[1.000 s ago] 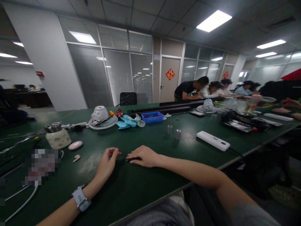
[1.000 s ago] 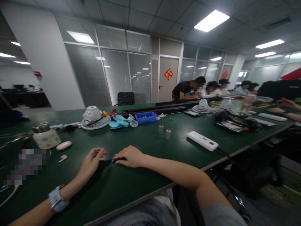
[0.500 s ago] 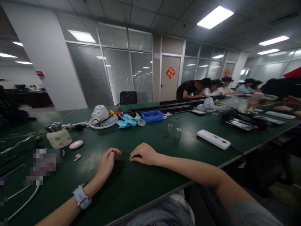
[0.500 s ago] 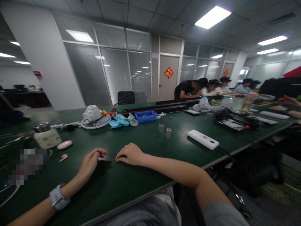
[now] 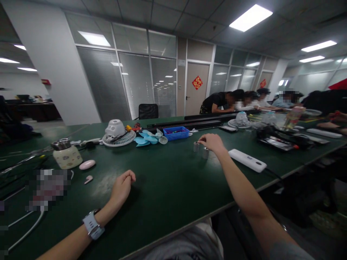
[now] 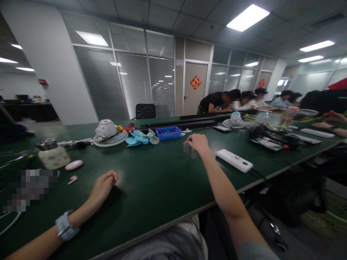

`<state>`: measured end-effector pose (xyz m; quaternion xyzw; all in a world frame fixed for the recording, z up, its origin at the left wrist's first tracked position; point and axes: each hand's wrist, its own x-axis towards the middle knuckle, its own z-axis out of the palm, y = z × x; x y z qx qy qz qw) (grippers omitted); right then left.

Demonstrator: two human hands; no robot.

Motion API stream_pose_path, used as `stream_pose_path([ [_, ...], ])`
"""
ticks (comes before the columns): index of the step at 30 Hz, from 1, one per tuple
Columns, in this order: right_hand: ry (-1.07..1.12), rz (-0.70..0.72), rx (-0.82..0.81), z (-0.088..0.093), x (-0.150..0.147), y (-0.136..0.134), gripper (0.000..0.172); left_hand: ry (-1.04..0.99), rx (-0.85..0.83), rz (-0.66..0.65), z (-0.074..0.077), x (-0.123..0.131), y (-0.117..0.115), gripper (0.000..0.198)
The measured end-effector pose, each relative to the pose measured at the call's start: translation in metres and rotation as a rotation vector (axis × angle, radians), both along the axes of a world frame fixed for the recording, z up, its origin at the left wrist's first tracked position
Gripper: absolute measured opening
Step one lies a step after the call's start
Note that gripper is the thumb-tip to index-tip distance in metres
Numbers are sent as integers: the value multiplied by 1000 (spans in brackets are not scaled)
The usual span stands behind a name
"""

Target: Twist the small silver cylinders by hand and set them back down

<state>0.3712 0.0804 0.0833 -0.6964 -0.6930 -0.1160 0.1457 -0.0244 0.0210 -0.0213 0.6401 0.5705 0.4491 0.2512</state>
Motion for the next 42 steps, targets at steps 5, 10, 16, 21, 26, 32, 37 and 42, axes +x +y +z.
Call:
stream_pose_path([
  [5,48,-98,-220,-5,20,1,23,32,-44,0,2,1,-1,15],
  [10,67,-113,-218,-6,23,2,25,68,-37,16,11,6,-6,15],
  [16,81,-125,-222,-4,30,1,23,87,-57,23,15,8,-9,16],
  [21,93,-125,-200,-2,31,0,21,98,-56,17,12,6,-8,17],
  [26,95,-136,-207,-3,34,1,21,107,-44,7,8,4,-5,17],
  [32,102,-148,-241,-4,34,2,21,120,-52,13,10,4,-7,17],
  [37,114,-108,-256,-4,34,2,35,137,-46,16,12,6,-8,17],
  [42,89,-134,-273,-7,32,3,58,134,-40,-7,9,5,-5,17],
])
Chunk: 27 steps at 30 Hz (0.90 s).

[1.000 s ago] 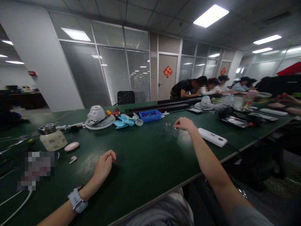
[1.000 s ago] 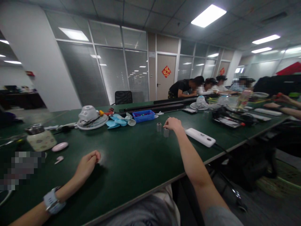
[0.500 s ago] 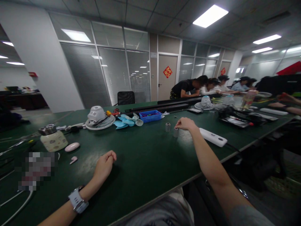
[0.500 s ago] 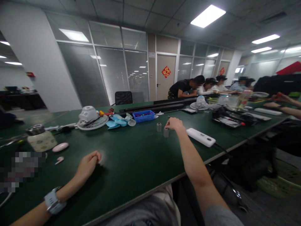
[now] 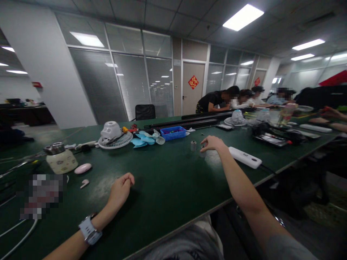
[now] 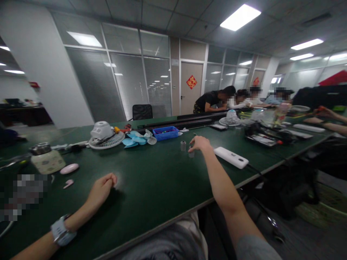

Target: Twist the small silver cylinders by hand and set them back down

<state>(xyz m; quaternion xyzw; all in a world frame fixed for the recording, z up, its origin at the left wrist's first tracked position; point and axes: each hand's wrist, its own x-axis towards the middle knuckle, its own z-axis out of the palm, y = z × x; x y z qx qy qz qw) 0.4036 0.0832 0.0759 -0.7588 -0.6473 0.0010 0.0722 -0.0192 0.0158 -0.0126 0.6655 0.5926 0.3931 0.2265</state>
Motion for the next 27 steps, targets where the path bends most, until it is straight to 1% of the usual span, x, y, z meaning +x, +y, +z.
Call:
stream_pose_path([
  [5,-12,-14,-67,-1,-2,-1,58,-7,-2,-10,-3,-2,0,17],
  [8,-28,-46,-89,-1,-2,-1,53,-6,0,-12,-1,-2,-1,17],
  [12,-32,-59,-61,-2,1,3,47,5,1,-9,0,-1,-1,18],
  [19,-24,14,-32,-8,8,10,42,3,12,-14,-3,-1,1,18],
  [27,-42,-35,-46,-12,21,15,46,11,-6,-5,0,0,-1,18],
])
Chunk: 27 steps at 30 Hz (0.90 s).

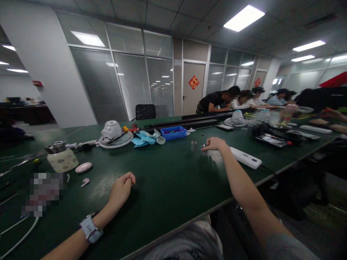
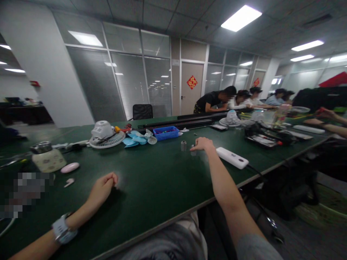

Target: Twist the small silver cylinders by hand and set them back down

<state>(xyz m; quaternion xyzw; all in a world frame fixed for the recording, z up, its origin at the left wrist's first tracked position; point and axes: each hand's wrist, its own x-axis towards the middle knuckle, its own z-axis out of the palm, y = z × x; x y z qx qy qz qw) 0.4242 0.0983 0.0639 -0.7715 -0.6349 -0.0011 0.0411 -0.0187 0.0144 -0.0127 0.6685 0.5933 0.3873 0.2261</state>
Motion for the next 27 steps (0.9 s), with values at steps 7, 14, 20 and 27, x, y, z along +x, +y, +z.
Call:
stream_pose_path([
  [7,14,-30,9,-1,-6,-3,58,16,-6,5,2,1,-1,18],
  [14,-36,249,259,-17,-45,7,69,25,8,-1,1,0,0,19],
  [20,-3,209,342,-30,-54,18,49,-6,-1,-5,1,1,-2,18],
  [27,20,51,262,-33,-51,30,48,4,-15,17,4,3,-3,18],
])
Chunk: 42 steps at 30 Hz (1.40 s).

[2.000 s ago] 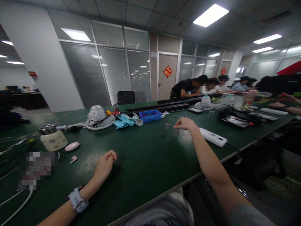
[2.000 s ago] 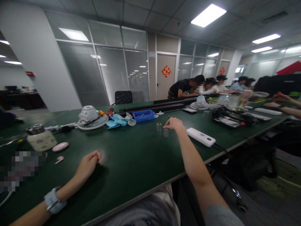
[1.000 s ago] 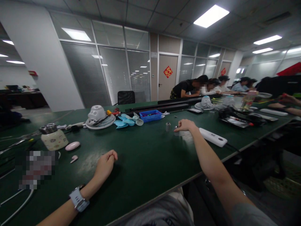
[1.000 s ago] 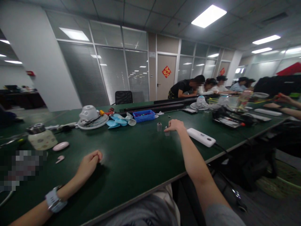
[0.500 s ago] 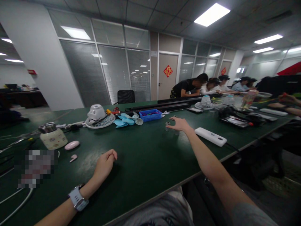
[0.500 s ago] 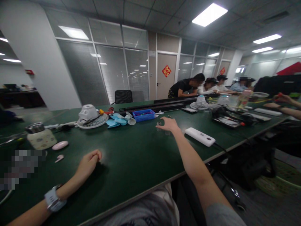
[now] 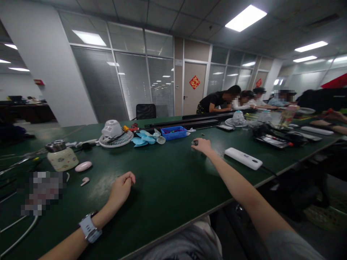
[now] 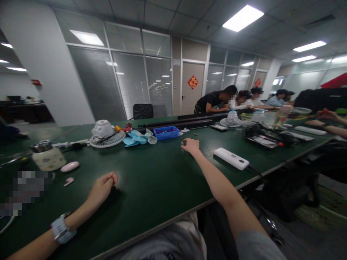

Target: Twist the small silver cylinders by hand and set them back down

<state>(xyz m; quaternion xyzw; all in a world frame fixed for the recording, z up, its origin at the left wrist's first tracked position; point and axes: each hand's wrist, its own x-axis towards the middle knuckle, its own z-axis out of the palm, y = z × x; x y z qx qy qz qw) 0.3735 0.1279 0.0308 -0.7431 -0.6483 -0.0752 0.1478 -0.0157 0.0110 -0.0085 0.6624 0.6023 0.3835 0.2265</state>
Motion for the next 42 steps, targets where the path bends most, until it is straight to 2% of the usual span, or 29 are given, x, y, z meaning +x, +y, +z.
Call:
stream_pose_path([
  [7,135,-34,-14,3,3,3,43,19,13,-19,0,0,0,19],
  [12,101,65,124,9,-13,-6,39,9,26,-15,-1,-1,0,19],
  [15,198,244,207,12,-43,-21,38,4,28,-29,-3,-2,1,18],
  [20,416,740,140,0,-114,-62,41,14,105,-78,0,2,-6,19],
  [23,438,917,92,-9,-147,-88,44,-47,197,-104,7,10,-14,22],
  [25,424,983,89,-13,-160,-101,44,-75,246,-126,11,15,-20,30],
  [29,468,1026,102,-19,-168,-110,49,-43,270,-154,13,22,-25,47],
  [33,523,1016,122,-24,-169,-109,41,-44,282,-171,11,26,-24,54],
  [38,572,983,113,-27,-171,-108,45,-97,287,-172,10,29,-19,53],
  [42,566,995,114,-27,-170,-107,41,-190,243,-154,8,29,-12,51],
])
